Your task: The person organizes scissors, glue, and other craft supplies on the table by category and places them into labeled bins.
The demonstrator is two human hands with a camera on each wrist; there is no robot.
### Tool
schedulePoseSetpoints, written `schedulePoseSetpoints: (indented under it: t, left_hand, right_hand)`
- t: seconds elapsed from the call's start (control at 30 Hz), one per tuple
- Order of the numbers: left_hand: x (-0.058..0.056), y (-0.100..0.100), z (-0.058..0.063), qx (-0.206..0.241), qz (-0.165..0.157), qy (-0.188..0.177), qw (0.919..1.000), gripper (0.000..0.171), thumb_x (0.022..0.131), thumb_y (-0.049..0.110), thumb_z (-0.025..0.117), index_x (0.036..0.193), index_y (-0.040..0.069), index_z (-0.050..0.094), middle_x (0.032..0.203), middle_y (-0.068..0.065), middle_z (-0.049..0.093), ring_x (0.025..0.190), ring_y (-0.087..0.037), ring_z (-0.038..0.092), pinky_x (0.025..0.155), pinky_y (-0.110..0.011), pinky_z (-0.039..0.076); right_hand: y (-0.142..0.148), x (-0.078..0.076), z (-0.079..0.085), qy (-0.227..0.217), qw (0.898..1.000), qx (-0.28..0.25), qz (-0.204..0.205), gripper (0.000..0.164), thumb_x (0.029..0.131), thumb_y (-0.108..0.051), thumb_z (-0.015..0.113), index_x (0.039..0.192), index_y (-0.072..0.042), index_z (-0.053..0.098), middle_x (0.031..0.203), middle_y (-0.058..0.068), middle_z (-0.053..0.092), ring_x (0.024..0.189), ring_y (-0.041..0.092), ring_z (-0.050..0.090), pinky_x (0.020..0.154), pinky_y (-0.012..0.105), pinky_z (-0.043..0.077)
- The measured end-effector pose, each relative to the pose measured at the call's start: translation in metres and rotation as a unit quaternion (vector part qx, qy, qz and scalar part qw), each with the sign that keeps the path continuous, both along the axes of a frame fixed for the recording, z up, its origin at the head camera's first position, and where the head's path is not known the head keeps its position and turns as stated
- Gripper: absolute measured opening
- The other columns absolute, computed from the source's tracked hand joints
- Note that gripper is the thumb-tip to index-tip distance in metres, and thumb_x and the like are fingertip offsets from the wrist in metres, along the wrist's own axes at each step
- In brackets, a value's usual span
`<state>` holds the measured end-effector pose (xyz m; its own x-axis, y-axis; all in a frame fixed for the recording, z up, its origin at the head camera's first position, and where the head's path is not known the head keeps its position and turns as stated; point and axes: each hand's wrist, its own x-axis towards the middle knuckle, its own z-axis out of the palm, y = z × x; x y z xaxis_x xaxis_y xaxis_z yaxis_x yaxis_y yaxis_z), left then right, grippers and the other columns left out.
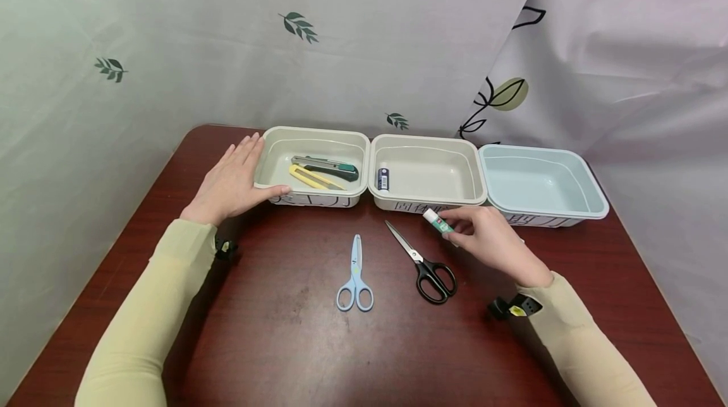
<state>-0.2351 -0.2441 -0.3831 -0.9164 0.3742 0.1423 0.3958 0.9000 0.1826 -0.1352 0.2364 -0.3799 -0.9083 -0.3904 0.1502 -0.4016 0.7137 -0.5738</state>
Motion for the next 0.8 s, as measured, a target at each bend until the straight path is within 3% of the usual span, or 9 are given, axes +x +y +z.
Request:
schedulePoseSetpoints:
  t: [0.27, 0.8]
  left_hand:
    - [0.000, 0.000, 0.000, -0.001, 0.000, -0.001, 1.0000, 0.116, 0.087, 0.076, 0.058, 0.161, -0.003, 0.015, 0.166, -0.023, 0.016, 0.153, -0.034, 0.013, 0.124, -0.046, 0.006]
    - [0.000, 0.000, 0.000, 0.000, 0.000, -0.001, 1.0000, 0.116, 0.087, 0.075, 0.059, 0.161, -0.003, 0.015, 0.166, -0.023, 0.017, 0.153, -0.035, 0.013, 0.124, -0.047, 0.007]
  right_hand:
    - [-0.005, 0.004, 0.008, -0.003, 1.000, -0.006, -0.005, 0.031, 0.085, -0.003, 0.080, 0.115, -0.009, 0.078, 0.083, -0.007, 0.071, 0.072, 0.007, 0.067, 0.066, 0.027, 0.058]
    - [-0.009, 0.006, 0.021, -0.008, 0.998, -0.057, -0.005, 0.035, 0.086, -0.001, 0.080, 0.121, -0.006, 0.076, 0.094, -0.001, 0.074, 0.074, 0.010, 0.070, 0.066, 0.028, 0.060]
